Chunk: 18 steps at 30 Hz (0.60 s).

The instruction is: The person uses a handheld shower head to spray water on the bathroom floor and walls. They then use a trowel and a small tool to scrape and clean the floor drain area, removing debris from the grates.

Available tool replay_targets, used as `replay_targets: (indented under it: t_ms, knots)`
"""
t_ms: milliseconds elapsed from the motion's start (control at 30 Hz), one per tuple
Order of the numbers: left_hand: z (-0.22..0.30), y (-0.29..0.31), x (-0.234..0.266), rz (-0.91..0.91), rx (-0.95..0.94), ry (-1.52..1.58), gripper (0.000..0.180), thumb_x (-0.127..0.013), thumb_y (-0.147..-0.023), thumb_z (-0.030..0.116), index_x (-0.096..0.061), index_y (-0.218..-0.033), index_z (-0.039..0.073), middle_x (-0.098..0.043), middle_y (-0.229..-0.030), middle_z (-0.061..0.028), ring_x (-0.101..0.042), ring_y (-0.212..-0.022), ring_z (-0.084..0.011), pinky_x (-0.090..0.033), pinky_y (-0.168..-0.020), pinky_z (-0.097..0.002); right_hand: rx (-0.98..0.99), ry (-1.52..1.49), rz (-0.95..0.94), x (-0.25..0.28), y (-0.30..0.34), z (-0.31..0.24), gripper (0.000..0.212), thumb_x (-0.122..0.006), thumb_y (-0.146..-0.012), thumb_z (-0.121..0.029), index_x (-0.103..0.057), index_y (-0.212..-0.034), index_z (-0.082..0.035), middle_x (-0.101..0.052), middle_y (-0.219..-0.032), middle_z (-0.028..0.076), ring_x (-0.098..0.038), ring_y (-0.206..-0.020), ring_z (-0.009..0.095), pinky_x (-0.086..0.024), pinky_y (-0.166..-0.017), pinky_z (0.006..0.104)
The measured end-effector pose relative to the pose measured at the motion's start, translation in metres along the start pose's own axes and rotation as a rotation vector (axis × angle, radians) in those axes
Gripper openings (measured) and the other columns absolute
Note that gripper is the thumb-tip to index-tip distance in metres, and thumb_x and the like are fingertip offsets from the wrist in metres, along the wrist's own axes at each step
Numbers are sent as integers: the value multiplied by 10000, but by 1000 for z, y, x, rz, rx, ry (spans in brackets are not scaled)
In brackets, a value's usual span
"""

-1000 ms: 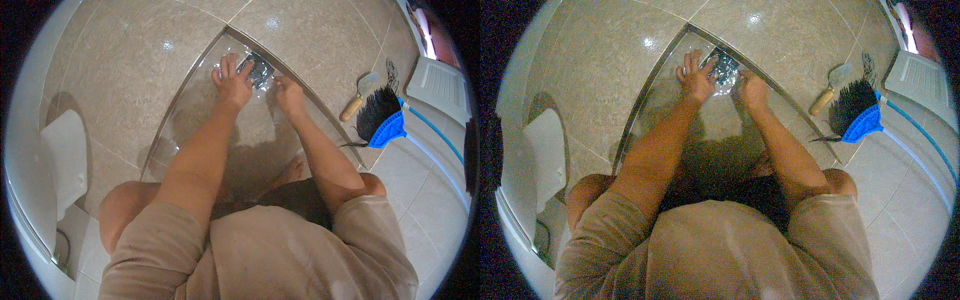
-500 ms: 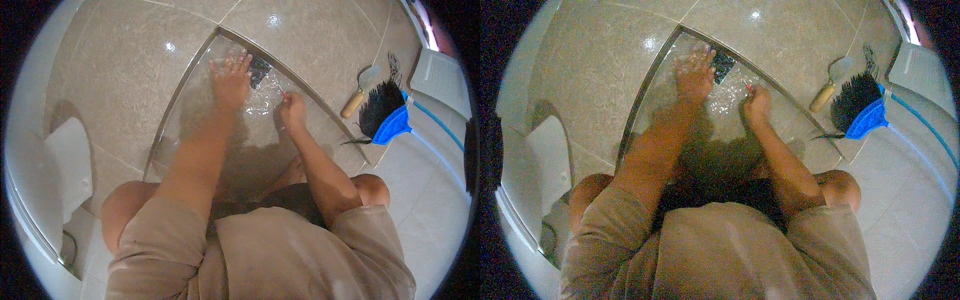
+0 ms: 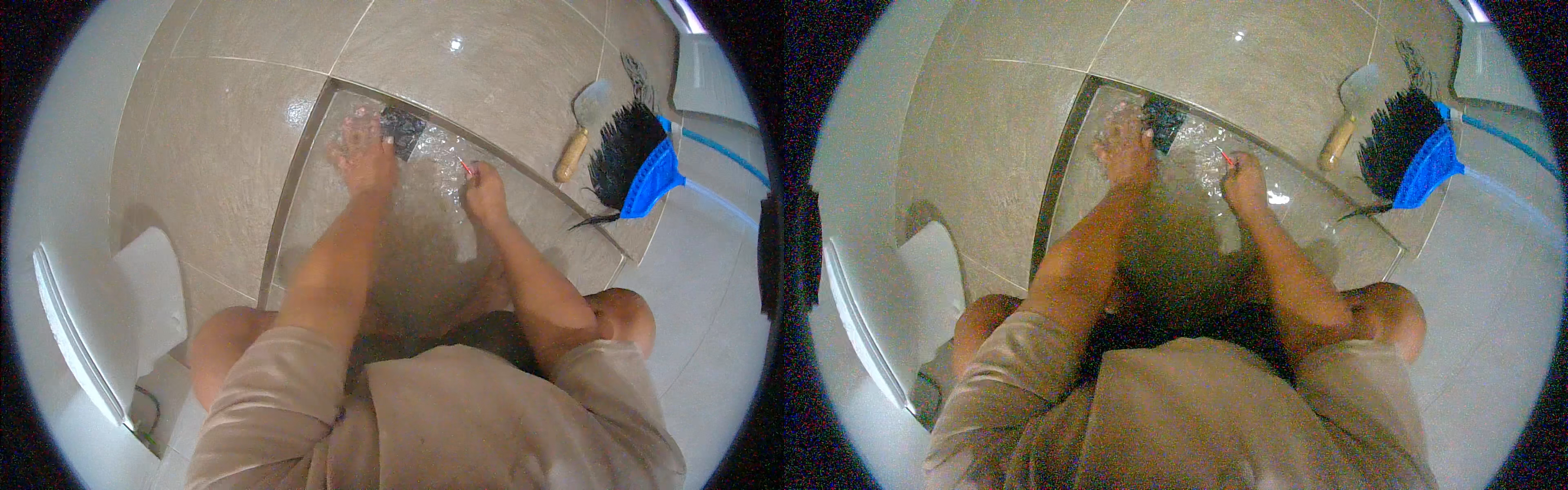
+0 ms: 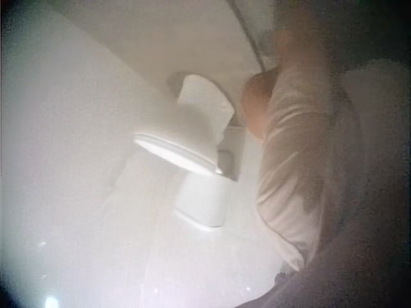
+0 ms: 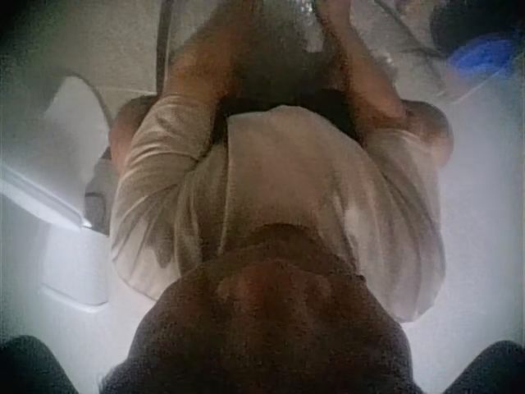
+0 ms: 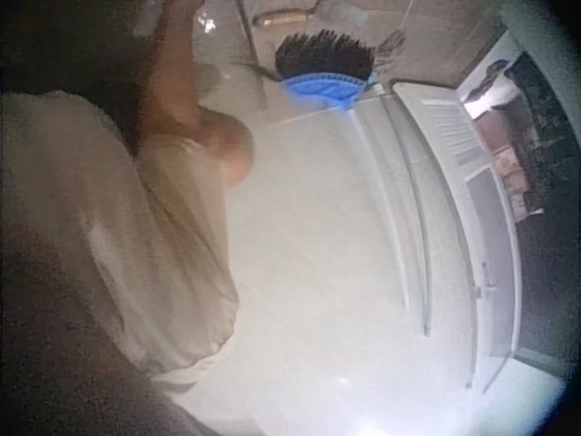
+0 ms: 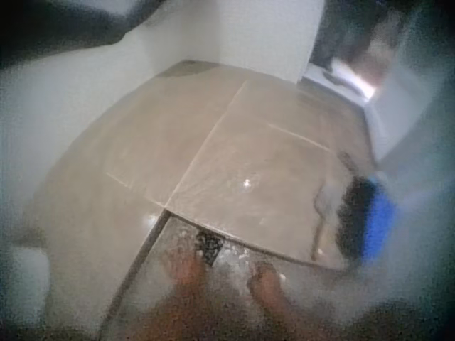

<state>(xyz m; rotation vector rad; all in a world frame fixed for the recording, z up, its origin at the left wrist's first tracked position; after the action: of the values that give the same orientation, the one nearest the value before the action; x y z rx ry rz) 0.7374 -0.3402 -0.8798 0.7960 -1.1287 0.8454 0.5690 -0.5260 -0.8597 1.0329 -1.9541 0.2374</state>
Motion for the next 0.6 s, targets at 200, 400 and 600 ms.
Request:
replay_targets:
  t_ms: [200, 400, 600]
  knots:
    - [2, 16, 0, 7, -115, -18, 631, -480, -1040, 396, -331, -1617, 187, -249, -1711, -34, -176, -1582, -341, -66, -1210, -712, -70, -54, -3, -4, 0, 5, 193, -621, -909, -121, -670, -1059, -10, -646, -1135, 251, -642, -1026, 438, -518, -918, 511]
    - [22, 5, 13, 61, 46, 185, 768, -681, -921, 383, -375, -1590, 161, -194, -1719, -91, -123, -1591, -350, -10, -1201, -734, -45, -14, 3, -3, 8, -3, 246, -665, -901, -201, -668, -1083, -35, -627, -1117, 216, -617, -1056, 428, -514, -917, 515]
    - [18, -31, 31, -14, 159, 89, 1083, -854, -720, 515, -342, -1597, 139, -142, -1726, -127, -51, -1600, -359, 10, -1205, -733, -18, 315, 78, -6, 16, -8, 291, -688, -922, -296, -646, -1131, -97, -600, -1183, 160, -569, -1130, 381, -439, -947, 560]
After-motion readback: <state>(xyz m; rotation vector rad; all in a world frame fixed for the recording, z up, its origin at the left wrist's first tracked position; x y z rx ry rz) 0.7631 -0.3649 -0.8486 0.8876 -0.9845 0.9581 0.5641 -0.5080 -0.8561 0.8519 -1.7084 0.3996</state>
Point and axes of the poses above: each hand's wrist, its own y-axis away from the middle knuckle, its own x-axis out of the back of the hand, z = x × y, the point moved 2 cm from there along -y, towards the middle knuckle
